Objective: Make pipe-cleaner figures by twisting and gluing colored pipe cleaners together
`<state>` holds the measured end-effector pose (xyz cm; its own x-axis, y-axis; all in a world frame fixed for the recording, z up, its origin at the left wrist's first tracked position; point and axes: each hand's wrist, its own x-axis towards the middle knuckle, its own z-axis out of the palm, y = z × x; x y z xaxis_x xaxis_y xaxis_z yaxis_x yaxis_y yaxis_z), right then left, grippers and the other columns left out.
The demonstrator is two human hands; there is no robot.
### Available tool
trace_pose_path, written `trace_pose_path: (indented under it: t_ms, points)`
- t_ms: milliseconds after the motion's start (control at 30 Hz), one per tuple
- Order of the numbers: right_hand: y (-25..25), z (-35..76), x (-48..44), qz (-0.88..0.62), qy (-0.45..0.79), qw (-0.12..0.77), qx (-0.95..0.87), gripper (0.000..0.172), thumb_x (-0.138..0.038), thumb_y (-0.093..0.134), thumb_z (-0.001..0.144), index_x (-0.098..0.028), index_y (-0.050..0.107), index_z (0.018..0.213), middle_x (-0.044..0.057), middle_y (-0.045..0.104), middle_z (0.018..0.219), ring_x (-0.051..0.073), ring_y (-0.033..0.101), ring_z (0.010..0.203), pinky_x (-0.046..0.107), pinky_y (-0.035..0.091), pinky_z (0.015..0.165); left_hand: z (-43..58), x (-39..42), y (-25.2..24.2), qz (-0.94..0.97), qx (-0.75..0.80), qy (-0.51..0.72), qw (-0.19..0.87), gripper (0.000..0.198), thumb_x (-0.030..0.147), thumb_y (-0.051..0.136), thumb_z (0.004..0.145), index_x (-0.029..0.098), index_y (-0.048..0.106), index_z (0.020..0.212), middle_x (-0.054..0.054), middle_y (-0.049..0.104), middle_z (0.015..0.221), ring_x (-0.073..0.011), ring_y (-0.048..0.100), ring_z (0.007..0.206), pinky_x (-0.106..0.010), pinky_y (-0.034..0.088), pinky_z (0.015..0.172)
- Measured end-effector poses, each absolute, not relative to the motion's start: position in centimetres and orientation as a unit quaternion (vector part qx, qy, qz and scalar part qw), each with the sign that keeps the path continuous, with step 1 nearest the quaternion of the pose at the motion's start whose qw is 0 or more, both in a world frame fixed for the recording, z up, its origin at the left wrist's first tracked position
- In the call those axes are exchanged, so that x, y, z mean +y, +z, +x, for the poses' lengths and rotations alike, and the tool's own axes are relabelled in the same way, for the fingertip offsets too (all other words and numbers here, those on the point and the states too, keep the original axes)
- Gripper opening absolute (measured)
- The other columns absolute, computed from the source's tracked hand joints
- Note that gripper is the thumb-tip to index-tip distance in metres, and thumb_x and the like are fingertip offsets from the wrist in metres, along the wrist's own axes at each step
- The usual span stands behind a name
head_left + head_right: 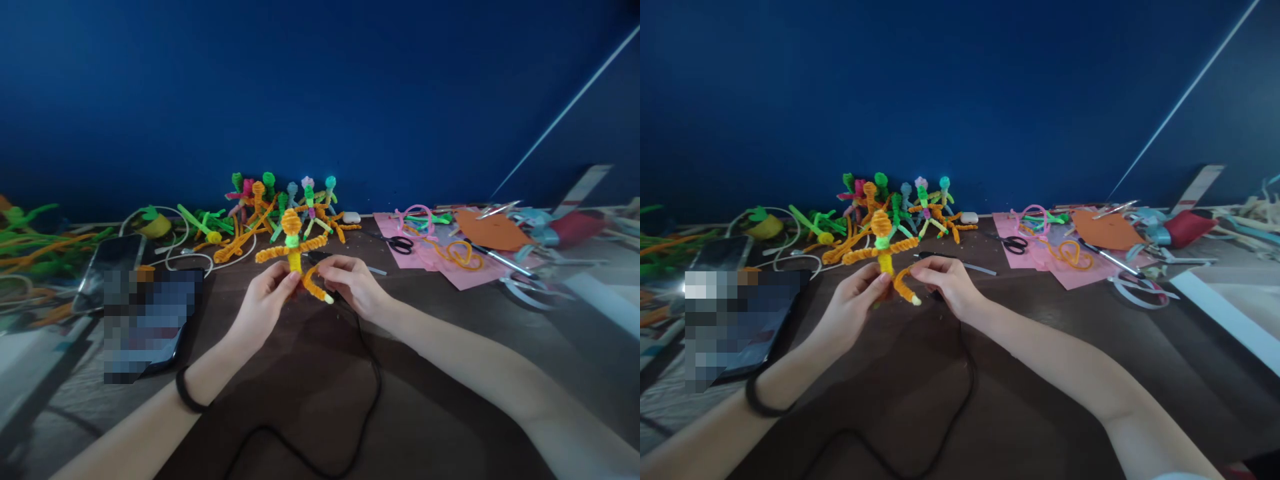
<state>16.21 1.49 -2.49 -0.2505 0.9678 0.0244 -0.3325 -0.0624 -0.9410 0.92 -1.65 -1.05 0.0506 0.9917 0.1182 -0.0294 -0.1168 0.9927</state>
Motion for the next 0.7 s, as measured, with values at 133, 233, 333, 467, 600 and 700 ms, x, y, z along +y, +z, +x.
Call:
trace_pose_path:
  t_ms: [133,233,333,467,600,700]
  points:
    - [-2.6,16.5,1.7,-0.328,0.635,0.497,-0.492,0.020,-0.031,0.073,0.058,-0.015,0.063,0.067,-0.002,0.056,0.061,0.006,0.042,0.052,0.023,0.030,0.051,0.7,-1.5,-1.2,0.540,0.457,0.492,0.507,0.021,0.036,0.068,0.066,0.017,0.062,0.072,0.002,0.053,0.056,-0.0085,0.042,0.046,-0.021,0.032,0.043]
    - [-2.5,16.9,2.0,-0.318,0.604,0.480,-0.551,0.021,-0.030,0.074,0.060,-0.016,0.063,0.070,-0.002,0.058,0.064,0.006,0.044,0.054,0.023,0.033,0.052,0.6,-1.4,-1.0,0.548,0.472,0.483,0.494,0.020,0.035,0.069,0.065,0.017,0.064,0.071,0.002,0.053,0.055,-0.0082,0.042,0.046,-0.021,0.032,0.044]
    - [-2.4,17.3,2.3,-0.314,0.580,0.463,-0.592,0.018,-0.030,0.073,0.063,-0.016,0.065,0.071,-0.001,0.059,0.066,0.007,0.046,0.056,0.022,0.035,0.052,0.7,-1.5,-0.8,0.550,0.462,0.475,0.509,0.018,0.032,0.069,0.066,0.017,0.068,0.075,-0.001,0.060,0.065,-0.0098,0.048,0.054,-0.021,0.035,0.049]
    - [-2.5,17.2,2.1,-0.282,0.599,0.475,-0.579,0.016,-0.030,0.071,0.065,-0.017,0.064,0.071,-0.001,0.060,0.069,0.007,0.047,0.057,0.021,0.037,0.052,0.8,-1.6,-0.9,0.517,0.435,0.446,0.587,0.022,0.029,0.070,0.065,0.018,0.068,0.084,-0.003,0.064,0.076,-0.0101,0.051,0.059,-0.021,0.036,0.051]
    - [-2.5,16.8,1.6,-0.257,0.634,0.482,-0.548,0.018,-0.033,0.073,0.063,-0.018,0.063,0.068,-0.001,0.061,0.070,0.008,0.048,0.057,0.022,0.038,0.052,0.6,-1.5,-1.2,0.470,0.417,0.398,0.668,0.020,0.026,0.070,0.065,0.017,0.066,0.082,-0.003,0.060,0.074,-0.0094,0.050,0.057,-0.020,0.034,0.049]
    - [-2.3,16.8,1.7,-0.261,0.624,0.474,-0.563,0.019,-0.034,0.071,0.064,-0.018,0.062,0.069,-0.001,0.060,0.070,0.007,0.047,0.056,0.023,0.039,0.052,0.4,-1.3,-1.3,0.479,0.419,0.406,0.655,0.019,0.028,0.069,0.066,0.017,0.065,0.082,-0.002,0.058,0.070,-0.0087,0.048,0.055,-0.020,0.032,0.046]
